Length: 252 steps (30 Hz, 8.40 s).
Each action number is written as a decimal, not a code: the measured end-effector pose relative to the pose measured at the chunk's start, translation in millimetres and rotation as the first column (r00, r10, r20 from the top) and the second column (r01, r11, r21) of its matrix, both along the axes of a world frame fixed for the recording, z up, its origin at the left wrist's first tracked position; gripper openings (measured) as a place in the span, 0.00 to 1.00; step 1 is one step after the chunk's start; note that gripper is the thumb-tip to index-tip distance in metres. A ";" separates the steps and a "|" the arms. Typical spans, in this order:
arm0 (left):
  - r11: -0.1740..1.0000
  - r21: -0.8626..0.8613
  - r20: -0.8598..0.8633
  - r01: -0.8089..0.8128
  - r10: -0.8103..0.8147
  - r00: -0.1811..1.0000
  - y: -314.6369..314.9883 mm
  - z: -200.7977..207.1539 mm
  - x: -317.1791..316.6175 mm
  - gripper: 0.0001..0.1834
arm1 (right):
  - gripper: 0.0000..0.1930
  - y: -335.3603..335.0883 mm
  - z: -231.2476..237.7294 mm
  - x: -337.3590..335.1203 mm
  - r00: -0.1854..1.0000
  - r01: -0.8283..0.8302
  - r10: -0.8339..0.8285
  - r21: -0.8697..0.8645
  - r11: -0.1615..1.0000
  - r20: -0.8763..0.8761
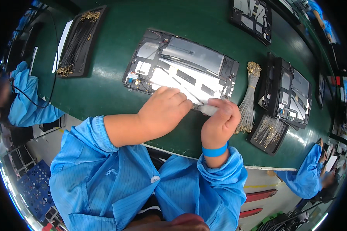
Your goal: The recorder is assembling internal components of tablet devices on an electronics manufacturing assembly line.
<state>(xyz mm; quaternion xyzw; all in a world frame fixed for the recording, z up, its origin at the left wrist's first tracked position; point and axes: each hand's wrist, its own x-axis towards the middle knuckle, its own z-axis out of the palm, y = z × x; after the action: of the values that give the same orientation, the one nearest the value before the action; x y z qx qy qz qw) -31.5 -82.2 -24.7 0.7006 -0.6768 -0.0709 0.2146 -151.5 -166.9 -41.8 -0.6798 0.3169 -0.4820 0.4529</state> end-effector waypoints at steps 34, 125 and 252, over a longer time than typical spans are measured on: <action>0.913 0.346 -0.801 -0.216 0.168 -0.575 26.4 30.9 39.8 0.23 | 0.20 4.8 45.8 48.4 0.878 -0.259 0.467 0.926 0.277 0.106; 0.823 -0.436 -0.023 -0.363 0.393 0.919 96.2 55.0 106.2 0.05 | 0.23 29.9 56.9 48.0 0.778 -0.288 0.625 0.846 0.448 -0.066; 0.707 0.707 -0.689 -0.031 0.678 -0.254 76.7 12.5 53.5 0.21 | 0.12 -38.8 38.7 -21.1 0.814 0.123 -0.067 0.059 0.991 -0.576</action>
<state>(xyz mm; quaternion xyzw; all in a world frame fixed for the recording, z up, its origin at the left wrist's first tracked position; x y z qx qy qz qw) 22.0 -5.6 -12.1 0.6057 0.0055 -0.6338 0.4811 -172.6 -205.7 -3.1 -0.7546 0.4940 -0.2620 0.3433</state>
